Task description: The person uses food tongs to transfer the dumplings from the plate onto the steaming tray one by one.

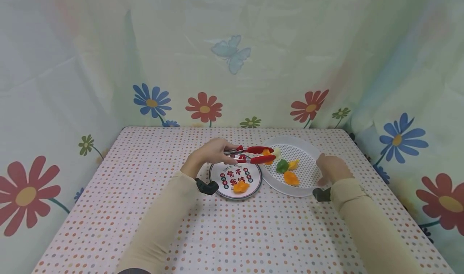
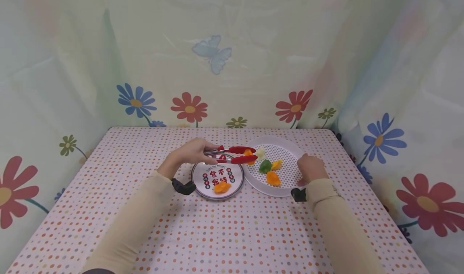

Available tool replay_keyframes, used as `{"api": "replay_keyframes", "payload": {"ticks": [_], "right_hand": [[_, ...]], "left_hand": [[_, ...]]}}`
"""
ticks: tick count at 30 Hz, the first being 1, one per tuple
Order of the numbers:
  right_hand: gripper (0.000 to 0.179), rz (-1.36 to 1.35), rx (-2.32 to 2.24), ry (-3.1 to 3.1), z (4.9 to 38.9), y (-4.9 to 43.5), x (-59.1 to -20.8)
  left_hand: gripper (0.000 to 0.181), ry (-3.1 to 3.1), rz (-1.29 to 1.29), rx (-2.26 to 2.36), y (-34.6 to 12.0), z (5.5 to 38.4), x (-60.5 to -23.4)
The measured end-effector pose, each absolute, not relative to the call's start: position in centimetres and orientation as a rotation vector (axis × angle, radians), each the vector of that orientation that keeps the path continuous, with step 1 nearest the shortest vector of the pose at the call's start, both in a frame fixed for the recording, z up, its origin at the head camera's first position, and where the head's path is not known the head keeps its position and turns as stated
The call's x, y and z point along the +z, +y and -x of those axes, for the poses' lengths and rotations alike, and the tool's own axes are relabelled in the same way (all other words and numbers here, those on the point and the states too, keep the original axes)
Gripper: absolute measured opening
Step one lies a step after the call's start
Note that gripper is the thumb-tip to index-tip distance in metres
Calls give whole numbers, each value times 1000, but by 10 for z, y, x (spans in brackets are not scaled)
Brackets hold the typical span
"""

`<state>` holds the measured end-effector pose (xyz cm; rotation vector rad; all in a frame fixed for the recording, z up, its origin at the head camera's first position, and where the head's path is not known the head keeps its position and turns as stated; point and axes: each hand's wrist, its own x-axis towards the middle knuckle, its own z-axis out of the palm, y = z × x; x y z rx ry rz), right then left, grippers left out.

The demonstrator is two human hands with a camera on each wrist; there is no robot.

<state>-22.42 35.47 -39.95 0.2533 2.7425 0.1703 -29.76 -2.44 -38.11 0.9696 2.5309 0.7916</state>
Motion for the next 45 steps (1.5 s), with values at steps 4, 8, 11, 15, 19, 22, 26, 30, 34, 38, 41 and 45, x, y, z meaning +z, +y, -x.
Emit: {"api": "replay_keyframes", "payload": {"ticks": [4, 8, 11, 15, 19, 22, 26, 30, 34, 38, 41, 45], "right_hand": [[92, -254, 202, 2750, 226, 355, -403], [87, -264, 167, 2737, 218, 346, -390], [89, -268, 125, 2724, 210, 337, -375], [91, -263, 125, 2704, 207, 332, -368], [89, -253, 135, 2700, 206, 328, -367], [89, -245, 138, 2700, 205, 326, -365], [90, -265, 144, 2698, 206, 325, -365], [90, -284, 125, 2692, 203, 324, -363], [89, -281, 106, 2695, 201, 325, -362], [94, -300, 91, 2684, 206, 331, -368], [94, -290, 115, 2688, 217, 343, -382], [89, -264, 154, 2711, 229, 360, -401]], "left_hand": [[63, 2544, -927, 725, -11, 298, -374], [62, 2532, -904, 678, 6, 299, -365], [60, 2499, -893, 651, 18, 301, -360], [58, 2464, -875, 616, 30, 303, -356], [57, 2462, -875, 597, 37, 304, -355], [54, 2465, -880, 588, 40, 304, -354], [49, 2476, -897, 548, 44, 301, -350], [45, 2462, -883, 533, 51, 299, -348], [43, 2457, -868, 529, 59, 296, -350], [49, 2507, -880, 490, 63, 293, -353], [54, 2554, -877, 457, 62, 291, -355], [58, 2589, -854, 468, 60, 290, -358]]}}
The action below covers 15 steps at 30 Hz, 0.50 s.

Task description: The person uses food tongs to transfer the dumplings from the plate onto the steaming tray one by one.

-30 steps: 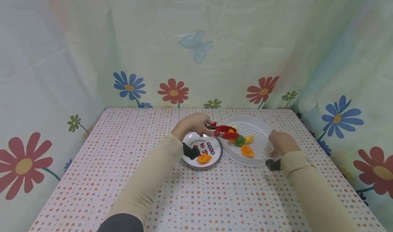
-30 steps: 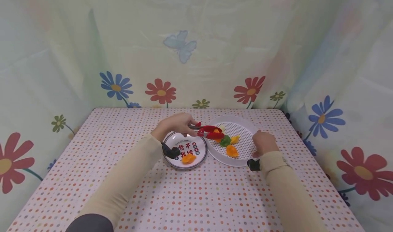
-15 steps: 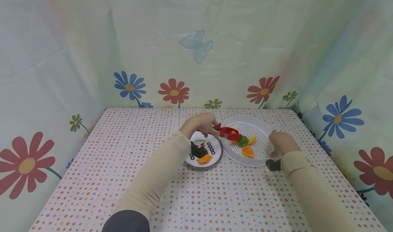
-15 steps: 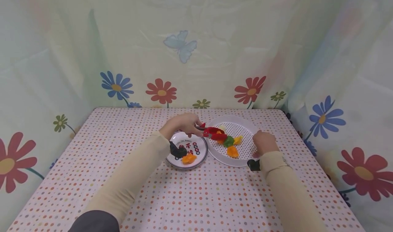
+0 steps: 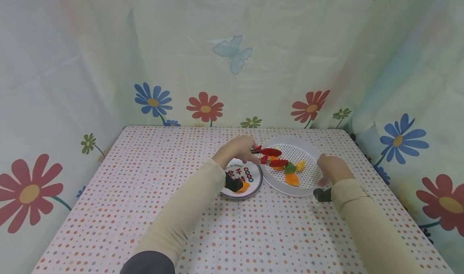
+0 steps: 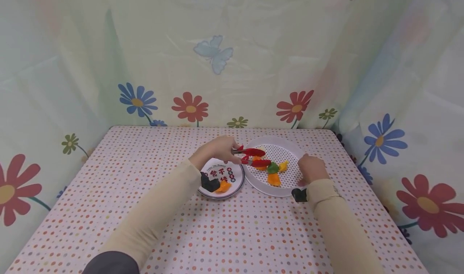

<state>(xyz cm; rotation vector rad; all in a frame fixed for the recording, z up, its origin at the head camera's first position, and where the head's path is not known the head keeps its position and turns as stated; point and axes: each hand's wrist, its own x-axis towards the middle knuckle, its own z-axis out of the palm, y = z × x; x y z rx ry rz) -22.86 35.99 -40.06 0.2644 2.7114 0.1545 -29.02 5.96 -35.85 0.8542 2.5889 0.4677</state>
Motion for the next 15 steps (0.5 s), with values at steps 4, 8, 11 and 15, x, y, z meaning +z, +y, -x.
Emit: {"api": "replay_keyframes", "payload": {"ticks": [4, 8, 11, 15], "right_hand": [[87, -241, 165, 2709, 223, 351, -392], [89, -199, 151, 2698, 210, 339, -372], [96, -196, 150, 2676, 216, 347, -376], [105, -279, 140, 2644, 242, 374, -411]], "left_hand": [[61, 2603, -856, 509, 56, 291, -365], [68, 2648, -897, 541, 53, 291, -372], [73, 2694, -943, 545, 49, 289, -379], [77, 2743, -989, 545, 36, 283, -386]]}}
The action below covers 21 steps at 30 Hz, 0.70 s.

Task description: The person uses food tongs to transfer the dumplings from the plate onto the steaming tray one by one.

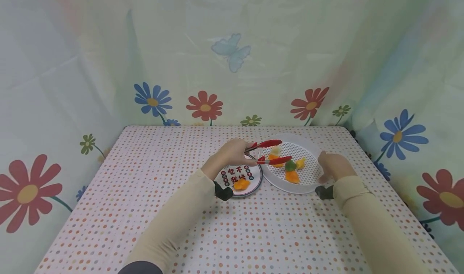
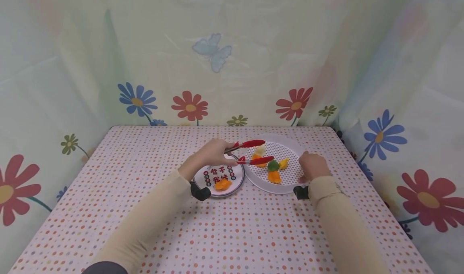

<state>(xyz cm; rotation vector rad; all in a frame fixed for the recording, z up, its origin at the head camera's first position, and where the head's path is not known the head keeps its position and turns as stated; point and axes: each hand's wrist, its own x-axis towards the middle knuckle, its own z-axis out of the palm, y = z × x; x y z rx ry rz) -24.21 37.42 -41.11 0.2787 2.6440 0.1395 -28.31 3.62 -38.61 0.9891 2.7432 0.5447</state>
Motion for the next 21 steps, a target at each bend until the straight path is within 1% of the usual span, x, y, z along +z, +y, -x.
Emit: {"api": "replay_keyframes", "payload": {"ticks": [3, 4, 6, 12, 18, 21], "right_hand": [[113, -344, 115, 2637, 257, 391, -433], [118, -362, 103, 2632, 259, 392, -435], [122, -392, 87, 2619, 262, 396, -439], [122, -427, 52, 2564, 261, 395, -433], [137, -473, 31, 2553, 268, 401, -441], [140, -506, 44, 2552, 272, 408, -451]], "left_hand": [[80, 2771, -1001, 559, 21, 277, -387], [81, 2770, -999, 564, 15, 275, -387], [83, 2770, -995, 566, 1, 270, -386], [83, 2748, -968, 571, -45, 255, -384], [81, 2695, -976, 562, -83, 242, -393], [81, 2678, -957, 577, -94, 238, -400]]}}
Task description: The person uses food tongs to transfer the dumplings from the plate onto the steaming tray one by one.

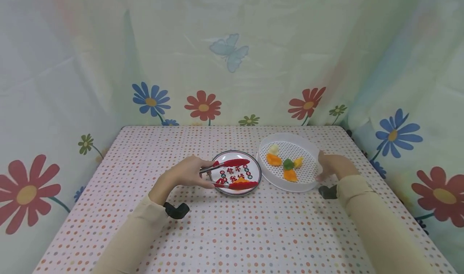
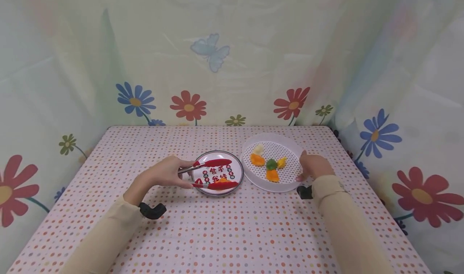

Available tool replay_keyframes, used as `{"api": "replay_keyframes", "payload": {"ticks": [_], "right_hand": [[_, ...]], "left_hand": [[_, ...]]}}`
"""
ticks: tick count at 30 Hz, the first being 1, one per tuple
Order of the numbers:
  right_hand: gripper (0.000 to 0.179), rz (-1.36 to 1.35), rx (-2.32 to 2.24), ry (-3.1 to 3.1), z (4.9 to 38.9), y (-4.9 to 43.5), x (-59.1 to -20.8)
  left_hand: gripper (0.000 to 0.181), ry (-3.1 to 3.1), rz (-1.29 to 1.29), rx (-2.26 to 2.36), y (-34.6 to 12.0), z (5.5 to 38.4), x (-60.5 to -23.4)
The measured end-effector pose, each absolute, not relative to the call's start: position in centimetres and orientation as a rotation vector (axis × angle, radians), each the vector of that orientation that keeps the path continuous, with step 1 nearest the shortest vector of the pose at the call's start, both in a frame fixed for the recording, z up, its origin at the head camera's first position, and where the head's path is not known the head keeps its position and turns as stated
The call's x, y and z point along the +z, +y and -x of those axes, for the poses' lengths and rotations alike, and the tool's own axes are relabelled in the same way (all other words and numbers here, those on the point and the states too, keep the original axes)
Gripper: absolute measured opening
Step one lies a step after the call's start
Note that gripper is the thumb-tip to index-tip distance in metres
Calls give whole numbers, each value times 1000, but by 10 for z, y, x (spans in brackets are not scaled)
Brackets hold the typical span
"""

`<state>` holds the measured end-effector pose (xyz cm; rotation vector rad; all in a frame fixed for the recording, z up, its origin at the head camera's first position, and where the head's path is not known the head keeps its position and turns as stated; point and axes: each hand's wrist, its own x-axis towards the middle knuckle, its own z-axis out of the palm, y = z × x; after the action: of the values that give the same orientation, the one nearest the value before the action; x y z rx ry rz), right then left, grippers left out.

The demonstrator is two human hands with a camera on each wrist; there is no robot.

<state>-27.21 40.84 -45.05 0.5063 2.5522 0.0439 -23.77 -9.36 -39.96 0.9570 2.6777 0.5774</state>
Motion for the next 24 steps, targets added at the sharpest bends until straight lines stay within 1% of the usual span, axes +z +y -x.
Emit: {"api": "replay_keyframes", "payload": {"ticks": [3, 10, 17, 24], "right_hand": [[137, -494, 85, 2560, 273, 414, -457], [132, -474, 163, 2600, 272, 412, -459], [134, -480, 188, 2588, 274, 406, -457], [135, -480, 152, 2572, 276, 410, -461]], "left_hand": [[79, 2671, -924, 586, -98, 235, -405], [75, 2650, -872, 538, -106, 231, -409], [73, 2634, -816, 511, -109, 230, -407], [72, 2681, -797, 468, -107, 231, -407]]}}
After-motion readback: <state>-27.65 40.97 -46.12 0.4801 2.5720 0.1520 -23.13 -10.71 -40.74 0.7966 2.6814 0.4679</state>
